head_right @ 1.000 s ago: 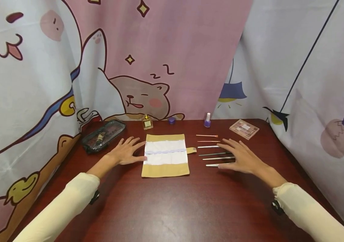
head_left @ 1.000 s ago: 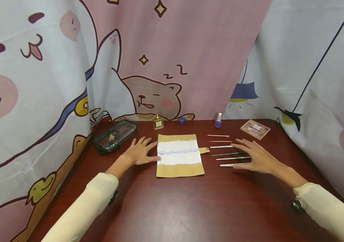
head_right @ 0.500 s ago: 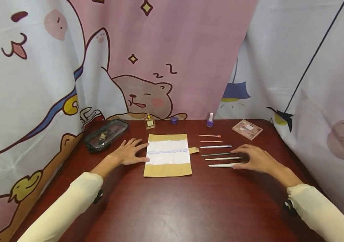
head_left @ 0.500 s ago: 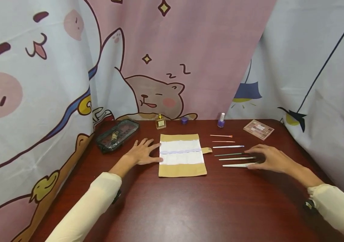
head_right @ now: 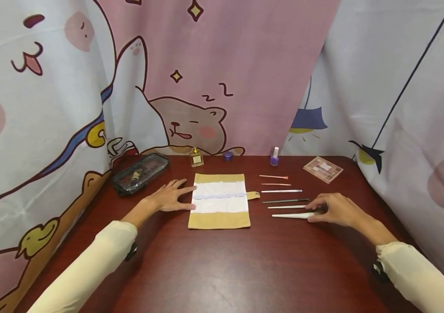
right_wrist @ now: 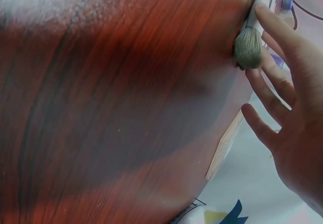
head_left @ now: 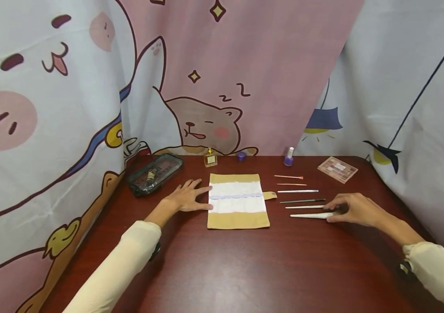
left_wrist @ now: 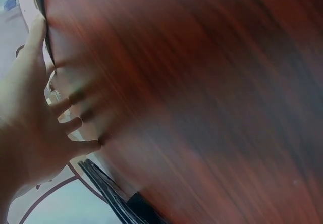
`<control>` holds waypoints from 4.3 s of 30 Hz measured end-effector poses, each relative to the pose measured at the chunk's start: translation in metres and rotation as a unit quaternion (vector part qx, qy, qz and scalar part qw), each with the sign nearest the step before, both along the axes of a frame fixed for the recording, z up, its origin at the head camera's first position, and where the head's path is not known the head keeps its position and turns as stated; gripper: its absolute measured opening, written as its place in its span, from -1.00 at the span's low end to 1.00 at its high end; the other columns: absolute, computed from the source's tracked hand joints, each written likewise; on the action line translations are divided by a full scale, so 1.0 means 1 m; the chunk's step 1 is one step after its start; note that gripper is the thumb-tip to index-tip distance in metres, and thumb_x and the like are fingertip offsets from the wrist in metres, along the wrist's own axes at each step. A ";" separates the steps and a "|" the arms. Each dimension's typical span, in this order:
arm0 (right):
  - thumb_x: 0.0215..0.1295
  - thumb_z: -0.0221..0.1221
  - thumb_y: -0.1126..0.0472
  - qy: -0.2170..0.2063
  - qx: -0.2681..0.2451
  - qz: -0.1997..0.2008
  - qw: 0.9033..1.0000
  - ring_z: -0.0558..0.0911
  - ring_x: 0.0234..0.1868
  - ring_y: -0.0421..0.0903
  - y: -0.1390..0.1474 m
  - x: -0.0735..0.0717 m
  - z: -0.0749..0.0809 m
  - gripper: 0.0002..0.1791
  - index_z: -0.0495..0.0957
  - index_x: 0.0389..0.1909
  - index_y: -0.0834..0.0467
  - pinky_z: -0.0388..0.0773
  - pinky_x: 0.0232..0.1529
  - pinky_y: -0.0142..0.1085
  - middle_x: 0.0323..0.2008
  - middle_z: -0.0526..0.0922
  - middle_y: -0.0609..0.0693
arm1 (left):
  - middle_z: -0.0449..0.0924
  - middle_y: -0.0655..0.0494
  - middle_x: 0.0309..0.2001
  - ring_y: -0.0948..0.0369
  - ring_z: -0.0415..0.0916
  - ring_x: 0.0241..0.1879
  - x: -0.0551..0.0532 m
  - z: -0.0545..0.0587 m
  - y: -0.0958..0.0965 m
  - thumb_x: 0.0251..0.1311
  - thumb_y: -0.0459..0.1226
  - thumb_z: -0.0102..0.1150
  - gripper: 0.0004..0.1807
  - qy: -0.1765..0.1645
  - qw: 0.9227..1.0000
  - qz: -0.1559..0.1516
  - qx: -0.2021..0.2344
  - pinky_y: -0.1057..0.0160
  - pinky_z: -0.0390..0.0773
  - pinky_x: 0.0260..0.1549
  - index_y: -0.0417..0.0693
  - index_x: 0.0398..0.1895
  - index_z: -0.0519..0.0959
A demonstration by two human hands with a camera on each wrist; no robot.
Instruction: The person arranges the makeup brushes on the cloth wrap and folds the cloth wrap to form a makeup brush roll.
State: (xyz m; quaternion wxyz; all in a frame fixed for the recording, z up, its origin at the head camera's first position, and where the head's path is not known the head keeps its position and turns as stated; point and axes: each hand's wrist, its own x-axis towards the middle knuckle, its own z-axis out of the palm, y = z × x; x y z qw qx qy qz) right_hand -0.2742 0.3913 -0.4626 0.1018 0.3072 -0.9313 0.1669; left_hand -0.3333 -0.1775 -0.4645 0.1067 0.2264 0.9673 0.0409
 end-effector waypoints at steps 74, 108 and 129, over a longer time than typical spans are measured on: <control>0.48 0.26 0.27 -0.172 -0.266 0.001 0.949 0.81 -0.33 -0.10 -0.156 -0.070 0.091 -0.53 0.48 0.27 0.45 0.73 -0.26 -0.28 -0.09 0.69 0.38 | 0.01 0.14 0.66 -0.05 -0.01 0.60 -0.006 -0.001 -0.004 0.06 0.60 0.03 0.03 0.021 1.000 0.001 -0.017 -0.28 0.31 0.34 0.57 0.62 0.15; 0.43 0.32 0.25 -0.204 -0.286 0.035 0.935 0.81 -0.35 0.06 -0.264 -0.133 0.068 -0.54 0.55 0.27 0.34 0.73 -0.31 -0.23 -0.13 0.77 0.30 | 0.06 0.10 0.64 -0.07 0.00 0.59 -0.007 0.002 -0.003 0.06 0.60 0.04 0.02 0.035 0.999 -0.005 -0.018 -0.23 0.33 0.33 0.56 0.61 0.19; 0.45 0.28 0.29 -0.251 -0.342 0.028 0.905 0.74 -0.17 0.42 -0.328 -0.155 0.031 -0.55 0.52 0.28 0.38 0.65 -0.09 0.19 -0.12 0.75 0.37 | 0.07 0.12 0.64 -0.07 0.02 0.59 -0.007 0.001 -0.003 0.05 0.60 0.05 0.02 0.035 0.999 -0.001 -0.027 -0.24 0.39 0.29 0.58 0.60 0.19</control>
